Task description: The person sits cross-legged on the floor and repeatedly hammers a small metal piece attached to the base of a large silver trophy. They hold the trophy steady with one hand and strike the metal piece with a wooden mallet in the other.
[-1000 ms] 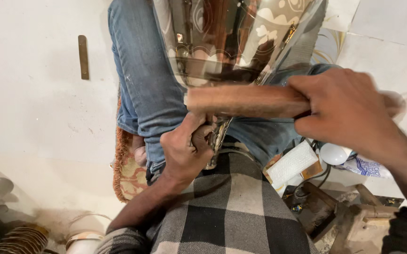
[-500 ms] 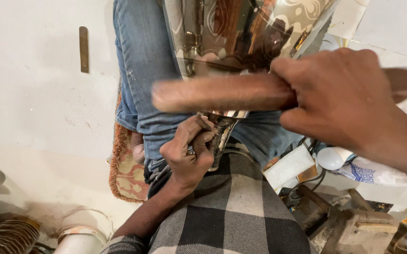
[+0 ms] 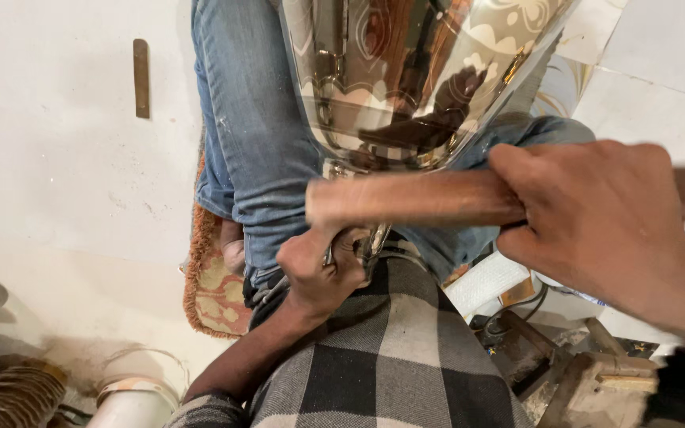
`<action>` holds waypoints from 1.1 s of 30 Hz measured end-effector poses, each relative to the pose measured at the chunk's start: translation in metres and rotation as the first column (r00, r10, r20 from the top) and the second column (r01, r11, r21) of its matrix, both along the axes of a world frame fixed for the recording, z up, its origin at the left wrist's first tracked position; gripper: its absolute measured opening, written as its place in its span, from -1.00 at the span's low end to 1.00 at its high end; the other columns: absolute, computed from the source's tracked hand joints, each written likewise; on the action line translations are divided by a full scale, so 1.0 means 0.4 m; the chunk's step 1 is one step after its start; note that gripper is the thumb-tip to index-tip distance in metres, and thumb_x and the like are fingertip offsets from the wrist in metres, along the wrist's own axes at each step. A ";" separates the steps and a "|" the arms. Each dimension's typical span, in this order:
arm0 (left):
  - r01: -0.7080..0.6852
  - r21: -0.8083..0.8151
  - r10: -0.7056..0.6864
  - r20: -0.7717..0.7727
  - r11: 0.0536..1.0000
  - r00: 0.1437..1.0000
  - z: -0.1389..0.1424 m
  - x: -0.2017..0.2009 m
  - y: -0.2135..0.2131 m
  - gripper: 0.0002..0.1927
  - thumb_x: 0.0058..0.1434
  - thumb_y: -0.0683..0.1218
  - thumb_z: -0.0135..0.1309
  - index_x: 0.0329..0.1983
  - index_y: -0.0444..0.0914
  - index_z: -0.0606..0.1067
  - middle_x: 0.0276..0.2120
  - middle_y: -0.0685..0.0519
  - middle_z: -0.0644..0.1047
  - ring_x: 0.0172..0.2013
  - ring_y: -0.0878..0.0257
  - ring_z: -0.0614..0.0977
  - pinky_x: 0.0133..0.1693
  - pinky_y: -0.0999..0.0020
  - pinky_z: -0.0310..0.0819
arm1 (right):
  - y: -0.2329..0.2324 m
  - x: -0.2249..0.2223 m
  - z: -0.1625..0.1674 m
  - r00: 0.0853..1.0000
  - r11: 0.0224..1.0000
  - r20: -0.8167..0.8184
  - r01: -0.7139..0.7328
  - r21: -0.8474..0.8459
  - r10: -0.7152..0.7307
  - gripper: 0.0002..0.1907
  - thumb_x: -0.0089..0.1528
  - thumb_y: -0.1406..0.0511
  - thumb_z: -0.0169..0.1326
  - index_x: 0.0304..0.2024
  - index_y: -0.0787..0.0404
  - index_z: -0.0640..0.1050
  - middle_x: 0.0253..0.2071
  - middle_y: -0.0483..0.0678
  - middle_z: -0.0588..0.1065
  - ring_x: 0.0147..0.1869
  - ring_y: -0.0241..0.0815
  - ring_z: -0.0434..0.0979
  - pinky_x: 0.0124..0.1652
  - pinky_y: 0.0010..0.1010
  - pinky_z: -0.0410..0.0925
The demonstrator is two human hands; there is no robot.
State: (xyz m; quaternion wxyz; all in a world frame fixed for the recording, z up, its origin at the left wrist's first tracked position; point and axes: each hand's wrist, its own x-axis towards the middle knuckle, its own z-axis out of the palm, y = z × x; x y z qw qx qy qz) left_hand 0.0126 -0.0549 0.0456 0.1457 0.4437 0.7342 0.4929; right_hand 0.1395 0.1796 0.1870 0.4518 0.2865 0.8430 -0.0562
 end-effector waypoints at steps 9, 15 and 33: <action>0.585 -0.024 -0.585 0.000 0.811 0.811 0.030 -0.121 0.085 -0.49 0.13 -0.43 -0.02 0.16 -0.26 0.52 -0.26 -0.06 0.73 -0.63 0.34 0.62 -0.68 0.53 0.45 | -0.242 0.215 -0.343 -0.042 0.435 -0.478 0.349 -0.830 -0.877 -0.81 0.08 0.38 0.31 -0.30 0.27 0.58 -0.39 -0.06 0.58 -0.42 -0.31 0.57 -0.39 -0.42 0.50; 0.874 -0.309 -0.901 0.101 0.374 0.422 0.071 -0.182 0.164 -0.47 0.30 -0.35 -0.12 0.25 -0.04 0.47 -0.80 0.05 0.33 -0.82 0.36 0.28 -0.81 0.50 0.21 | -0.429 0.285 -0.401 -0.127 0.251 -0.472 0.712 -0.656 -0.872 -0.68 0.07 0.34 0.33 -0.17 0.32 0.57 -0.38 -0.05 0.60 -0.36 -0.30 0.62 -0.32 -0.44 0.49; 0.921 -0.375 -0.983 0.100 0.107 0.155 0.093 -0.167 0.229 -0.51 0.32 -0.32 -0.19 0.25 -0.09 0.44 -0.81 0.16 0.26 -0.81 0.40 0.27 -0.81 0.44 0.12 | -0.439 0.325 -0.349 -0.173 0.479 -0.751 0.674 -0.562 -0.637 -0.87 0.14 0.42 0.26 -0.36 0.25 0.52 -0.46 -0.06 0.52 -0.43 -0.26 0.59 -0.43 -0.42 0.47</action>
